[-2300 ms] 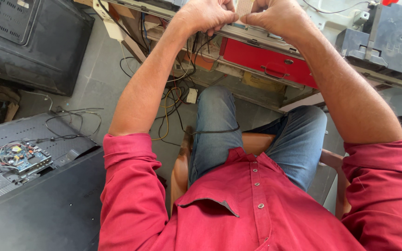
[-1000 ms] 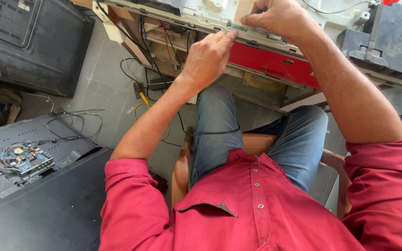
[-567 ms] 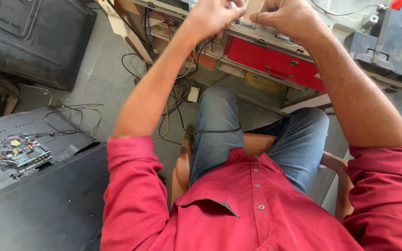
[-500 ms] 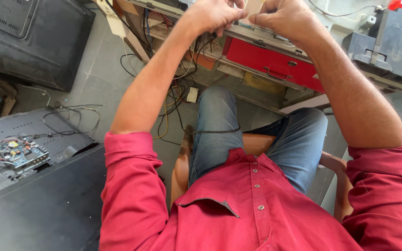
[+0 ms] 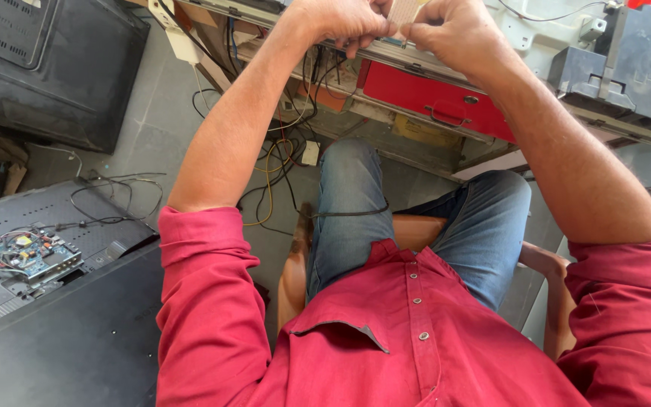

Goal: The person works on the back of a disassembled television, handling a flexible ribbon cable and applying adhesive tape to secure it. They then connect the ribbon cable to a circuit board and continue taping components in place.

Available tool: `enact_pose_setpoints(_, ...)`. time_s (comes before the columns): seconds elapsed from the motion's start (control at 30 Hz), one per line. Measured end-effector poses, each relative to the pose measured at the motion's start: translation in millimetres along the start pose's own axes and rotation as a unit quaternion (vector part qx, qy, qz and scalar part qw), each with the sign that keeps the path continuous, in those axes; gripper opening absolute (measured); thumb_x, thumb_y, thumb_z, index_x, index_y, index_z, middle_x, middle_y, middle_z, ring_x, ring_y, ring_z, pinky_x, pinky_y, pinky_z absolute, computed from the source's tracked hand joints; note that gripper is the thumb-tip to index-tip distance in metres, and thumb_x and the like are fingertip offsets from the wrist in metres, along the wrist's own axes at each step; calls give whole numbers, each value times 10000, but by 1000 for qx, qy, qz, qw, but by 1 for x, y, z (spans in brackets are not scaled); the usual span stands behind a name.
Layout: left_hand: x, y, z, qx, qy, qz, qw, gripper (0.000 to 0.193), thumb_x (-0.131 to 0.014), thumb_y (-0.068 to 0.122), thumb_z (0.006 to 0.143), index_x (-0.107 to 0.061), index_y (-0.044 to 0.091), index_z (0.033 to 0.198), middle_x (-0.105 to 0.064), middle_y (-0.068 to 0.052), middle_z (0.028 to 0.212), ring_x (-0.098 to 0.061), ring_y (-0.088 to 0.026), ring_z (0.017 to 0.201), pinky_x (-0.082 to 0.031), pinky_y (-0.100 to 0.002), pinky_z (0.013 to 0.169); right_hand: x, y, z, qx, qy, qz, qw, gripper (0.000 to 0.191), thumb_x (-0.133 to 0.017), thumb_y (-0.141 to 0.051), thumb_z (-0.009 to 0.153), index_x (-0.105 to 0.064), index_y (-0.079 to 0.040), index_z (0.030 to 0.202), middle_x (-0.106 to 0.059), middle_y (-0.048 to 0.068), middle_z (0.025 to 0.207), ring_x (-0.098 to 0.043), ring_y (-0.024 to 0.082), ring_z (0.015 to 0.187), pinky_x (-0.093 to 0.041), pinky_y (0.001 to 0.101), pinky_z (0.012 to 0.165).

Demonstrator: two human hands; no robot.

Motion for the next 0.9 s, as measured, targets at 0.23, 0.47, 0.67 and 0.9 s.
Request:
enact_pose_setpoints(0.23, 3, -1, -2, -25, 4, 22, 999, 224, -645, 320, 993, -647, 106, 927, -623, 41, 601, -628, -65, 461, -433, -190, 370, -1, -5, -19, 76, 29, -20, 996, 155, -684, -118, 998, -786, -26, 1070, -716, 31, 830, -624, 74, 724, -509, 283, 646)
enact_pose_setpoints(0.47, 0, -6, 9, 0, -23, 13, 1000, 332, -704, 402, 989, -703, 90, 874, -642, 28, 605, -644, -71, 482, -417, -198, 380, -16, -16, -46, 93, 116, -106, 983, 171, -682, -85, 1035, -778, -45, 1171, -745, 106, 888, -674, 161, 739, -533, 343, 692)
enact_pose_setpoints(0.67, -11, -3, 17, -4, 13, 18, 1000, 314, -750, 383, 919, -732, 75, 978, -638, 2, 572, -631, -86, 445, -502, -221, 396, -27, -27, -67, 153, 154, -162, 963, 198, -689, -63, 1047, -755, -34, 1231, -726, 163, 947, -680, 265, 748, -525, 401, 688)
enact_pose_setpoints(0.9, -6, 1, 11, -47, 25, 25, 998, 369, -804, 396, 894, -728, 59, 1021, -600, 7, 571, -591, -72, 449, -487, -230, 397, -24, -39, -67, 131, 138, -147, 971, 202, -690, -80, 1042, -748, -40, 1231, -712, 157, 902, -654, 247, 682, -524, 406, 655)
Point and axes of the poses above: each hand's wrist, its own z-axis towards the middle knuckle, its own x-axis out of the back of the hand, y = z × x, the point moved 1 cm from there along z, towards the middle knuckle
